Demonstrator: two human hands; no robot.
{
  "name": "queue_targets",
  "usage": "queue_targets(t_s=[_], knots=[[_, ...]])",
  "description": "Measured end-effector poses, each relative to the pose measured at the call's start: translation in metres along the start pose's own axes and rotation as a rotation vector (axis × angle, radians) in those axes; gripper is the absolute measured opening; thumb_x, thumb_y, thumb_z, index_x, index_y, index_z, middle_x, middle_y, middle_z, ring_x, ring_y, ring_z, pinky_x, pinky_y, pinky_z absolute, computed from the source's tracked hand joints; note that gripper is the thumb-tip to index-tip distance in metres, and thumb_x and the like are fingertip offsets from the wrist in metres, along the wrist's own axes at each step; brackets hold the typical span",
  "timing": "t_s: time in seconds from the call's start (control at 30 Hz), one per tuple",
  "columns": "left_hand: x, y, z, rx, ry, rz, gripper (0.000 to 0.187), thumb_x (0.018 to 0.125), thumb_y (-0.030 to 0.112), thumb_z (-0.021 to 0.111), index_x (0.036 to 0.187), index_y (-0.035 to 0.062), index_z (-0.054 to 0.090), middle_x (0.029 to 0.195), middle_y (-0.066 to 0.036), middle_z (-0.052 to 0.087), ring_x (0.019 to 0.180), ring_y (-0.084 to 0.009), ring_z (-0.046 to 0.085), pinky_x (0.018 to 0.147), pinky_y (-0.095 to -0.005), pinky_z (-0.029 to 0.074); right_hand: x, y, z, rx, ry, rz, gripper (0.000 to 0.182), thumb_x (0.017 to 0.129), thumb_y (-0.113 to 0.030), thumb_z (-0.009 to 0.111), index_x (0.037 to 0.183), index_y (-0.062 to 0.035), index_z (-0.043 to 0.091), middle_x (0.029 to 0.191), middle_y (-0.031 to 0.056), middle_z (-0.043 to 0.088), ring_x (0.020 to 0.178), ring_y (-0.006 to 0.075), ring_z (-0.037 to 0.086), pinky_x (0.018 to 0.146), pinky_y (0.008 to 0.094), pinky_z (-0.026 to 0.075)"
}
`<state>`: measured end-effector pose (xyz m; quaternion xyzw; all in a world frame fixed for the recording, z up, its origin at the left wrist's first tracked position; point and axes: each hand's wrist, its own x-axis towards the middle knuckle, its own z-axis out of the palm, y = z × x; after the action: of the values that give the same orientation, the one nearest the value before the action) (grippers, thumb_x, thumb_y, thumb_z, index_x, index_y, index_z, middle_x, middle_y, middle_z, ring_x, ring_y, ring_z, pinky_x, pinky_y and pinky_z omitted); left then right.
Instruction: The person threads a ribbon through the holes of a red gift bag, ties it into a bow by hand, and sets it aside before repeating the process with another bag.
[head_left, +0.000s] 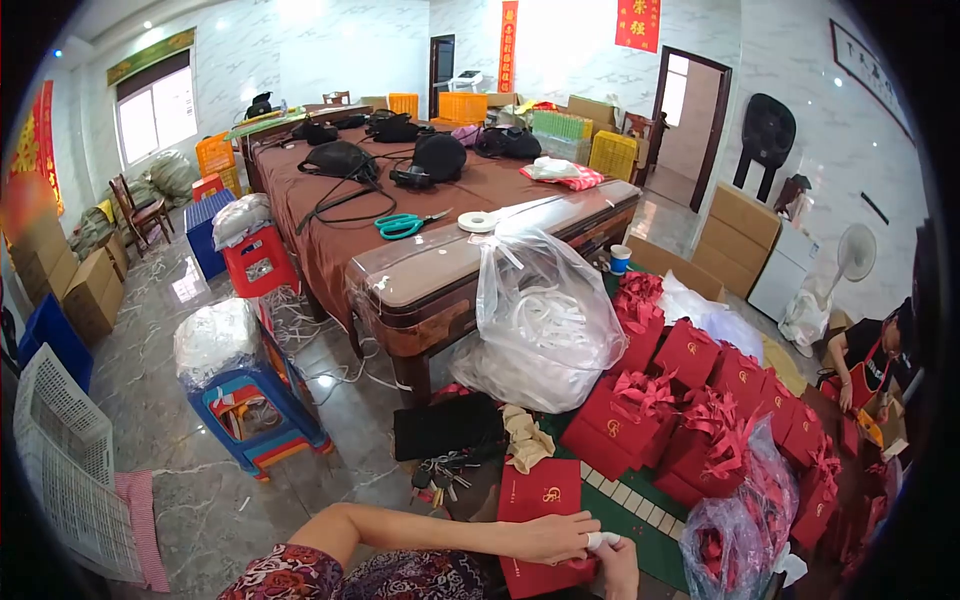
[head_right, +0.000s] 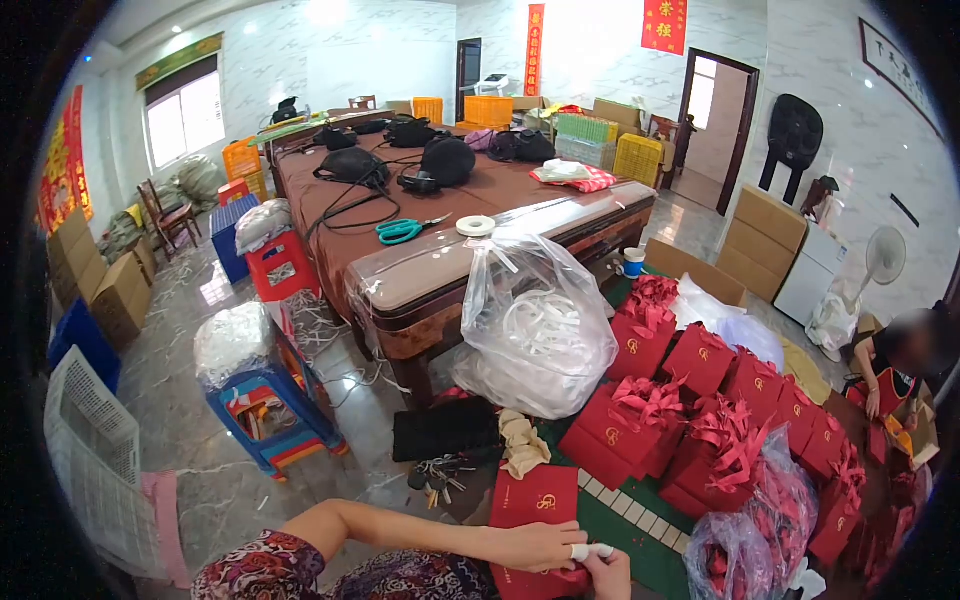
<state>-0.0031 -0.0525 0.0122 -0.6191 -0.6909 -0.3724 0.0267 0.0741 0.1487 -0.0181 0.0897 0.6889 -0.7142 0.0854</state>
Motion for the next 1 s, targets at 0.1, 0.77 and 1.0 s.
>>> queue_targets(t_s=[0.1, 0.77, 1.0], knots=[[-0.010, 0.009, 0.015, -0.122, -0.054, -0.187, 0.021, 0.085, 0.015, 0.067, 0.094, 0.0015, 0.055, 0.099, -0.014, 0.052, 0.094, -0.0339, 0.055, 0.070, -0.0409, 0.052, 0.012, -0.017, 0.004, 0.151, 0.280, -0.109, 0.012, 0.085, -0.013, 0.066, 0.075, -0.0054, 0.065, 0.063, -0.0041, 0.054, 0.054, 0.0057, 0.044, 0.050, 0.0244, 0.030], [-0.003, -0.020, -0.001, -0.053, 0.098, -0.593, 0.024, 0.082, 0.024, 0.078, 0.083, 0.0049, 0.064, 0.072, -0.009, 0.067, 0.074, -0.0294, 0.064, 0.073, -0.0407, 0.051, -0.025, -0.008, 0.015, -0.920, 0.601, -0.069, 0.022, 0.081, -0.025, 0.076, 0.080, -0.0039, 0.071, 0.081, 0.0125, 0.069, 0.074, 0.0306, 0.068, 0.067, 0.0412, 0.052], [0.025, -0.035, 0.010, 0.324, -0.075, -0.697, 0.038, 0.080, 0.041, 0.078, 0.082, 0.0045, 0.064, 0.065, -0.009, 0.067, 0.062, -0.0315, 0.067, 0.057, -0.0429, 0.052, -0.023, -0.006, 0.026, -0.630, 0.589, -0.076, 0.014, 0.085, -0.015, 0.073, 0.089, -0.0021, 0.068, 0.081, 0.0122, 0.068, 0.074, 0.0254, 0.068, 0.066, 0.0355, 0.053]])
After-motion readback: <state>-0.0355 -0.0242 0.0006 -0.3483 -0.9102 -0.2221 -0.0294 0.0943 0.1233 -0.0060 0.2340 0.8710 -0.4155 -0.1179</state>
